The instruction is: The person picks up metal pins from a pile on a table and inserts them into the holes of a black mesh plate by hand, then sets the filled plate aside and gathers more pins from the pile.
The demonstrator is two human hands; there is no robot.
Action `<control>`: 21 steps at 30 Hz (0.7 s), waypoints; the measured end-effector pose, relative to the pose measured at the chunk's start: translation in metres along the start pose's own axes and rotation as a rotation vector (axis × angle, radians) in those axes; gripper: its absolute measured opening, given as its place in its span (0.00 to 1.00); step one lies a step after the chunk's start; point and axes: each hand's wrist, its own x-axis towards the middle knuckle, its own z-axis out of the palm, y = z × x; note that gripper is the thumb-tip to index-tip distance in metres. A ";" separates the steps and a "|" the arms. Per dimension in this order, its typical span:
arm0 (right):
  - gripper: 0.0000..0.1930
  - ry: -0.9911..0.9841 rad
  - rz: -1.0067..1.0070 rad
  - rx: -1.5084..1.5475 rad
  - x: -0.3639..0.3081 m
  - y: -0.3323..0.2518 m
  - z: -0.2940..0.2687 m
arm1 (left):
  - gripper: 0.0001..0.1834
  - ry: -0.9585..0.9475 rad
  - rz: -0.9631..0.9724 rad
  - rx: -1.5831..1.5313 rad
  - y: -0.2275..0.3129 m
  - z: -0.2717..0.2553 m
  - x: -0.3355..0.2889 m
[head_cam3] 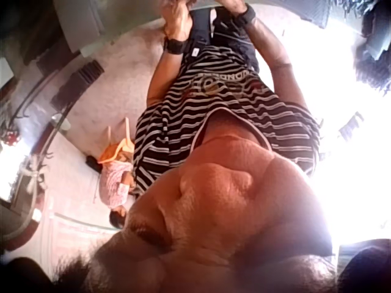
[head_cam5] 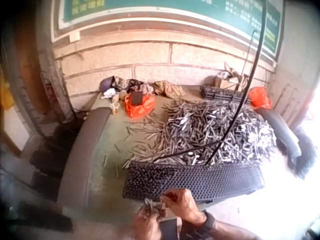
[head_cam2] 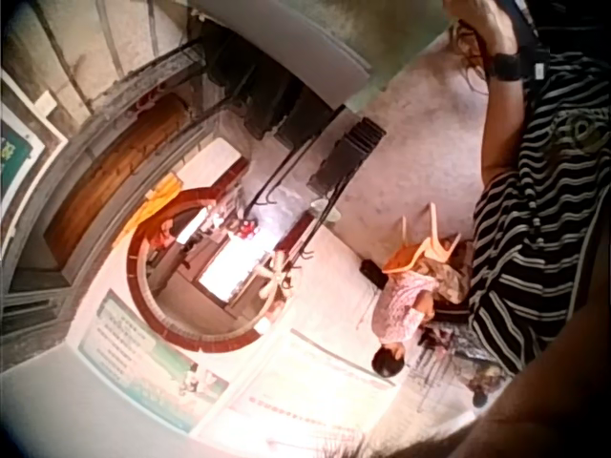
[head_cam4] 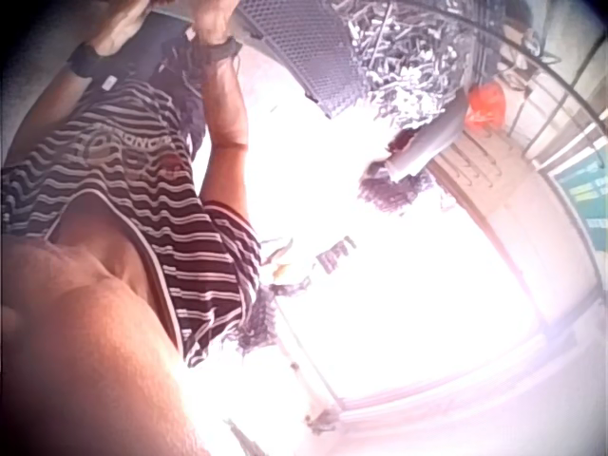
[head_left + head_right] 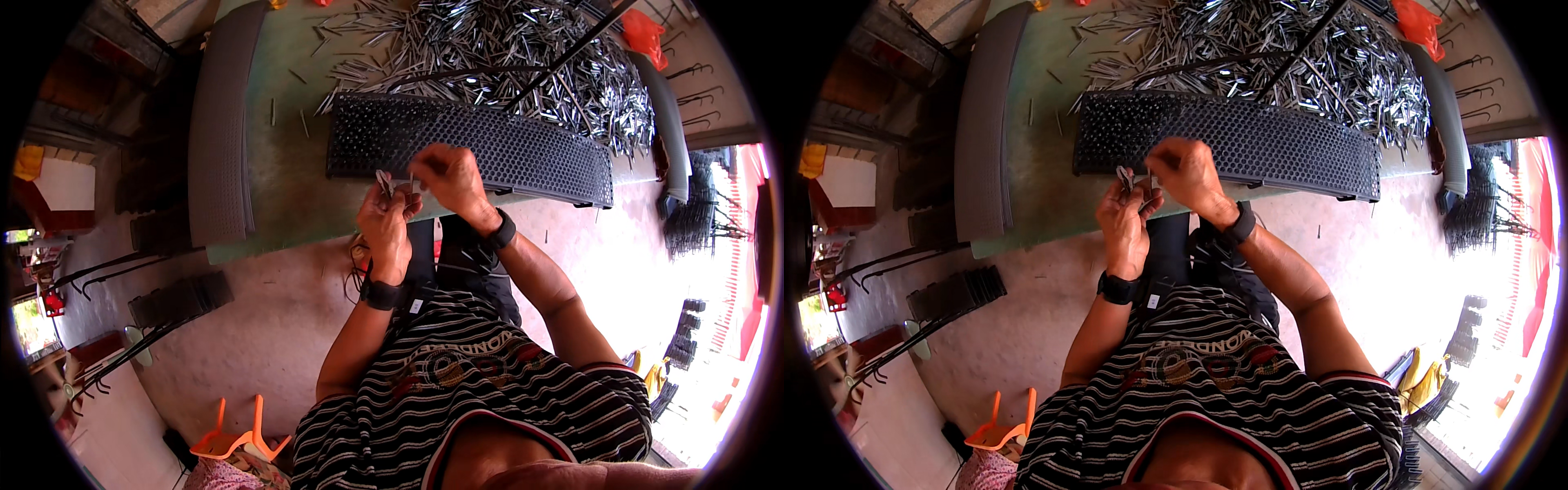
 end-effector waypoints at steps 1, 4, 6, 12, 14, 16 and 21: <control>0.04 0.062 0.039 0.086 0.003 -0.005 0.000 | 0.10 0.017 0.006 -0.017 0.000 -0.001 0.000; 0.04 0.242 -0.140 0.019 0.009 -0.008 0.007 | 0.11 0.046 -0.019 -0.012 0.000 -0.007 0.002; 0.04 0.304 -0.217 0.017 0.013 -0.004 0.013 | 0.10 0.057 -0.026 0.008 0.002 -0.009 0.002; 0.03 0.256 -0.261 -0.125 0.018 0.016 0.022 | 0.07 0.038 0.001 0.049 0.004 -0.015 0.004; 0.03 0.228 -0.351 -0.238 0.020 0.019 0.021 | 0.06 0.055 0.004 0.066 0.004 -0.016 0.005; 0.03 0.214 -0.538 -0.483 0.023 0.018 0.018 | 0.05 0.080 0.008 0.072 0.004 -0.017 0.005; 0.05 0.142 -0.385 -0.512 0.015 -0.001 0.017 | 0.05 0.049 0.001 0.048 0.010 -0.016 0.002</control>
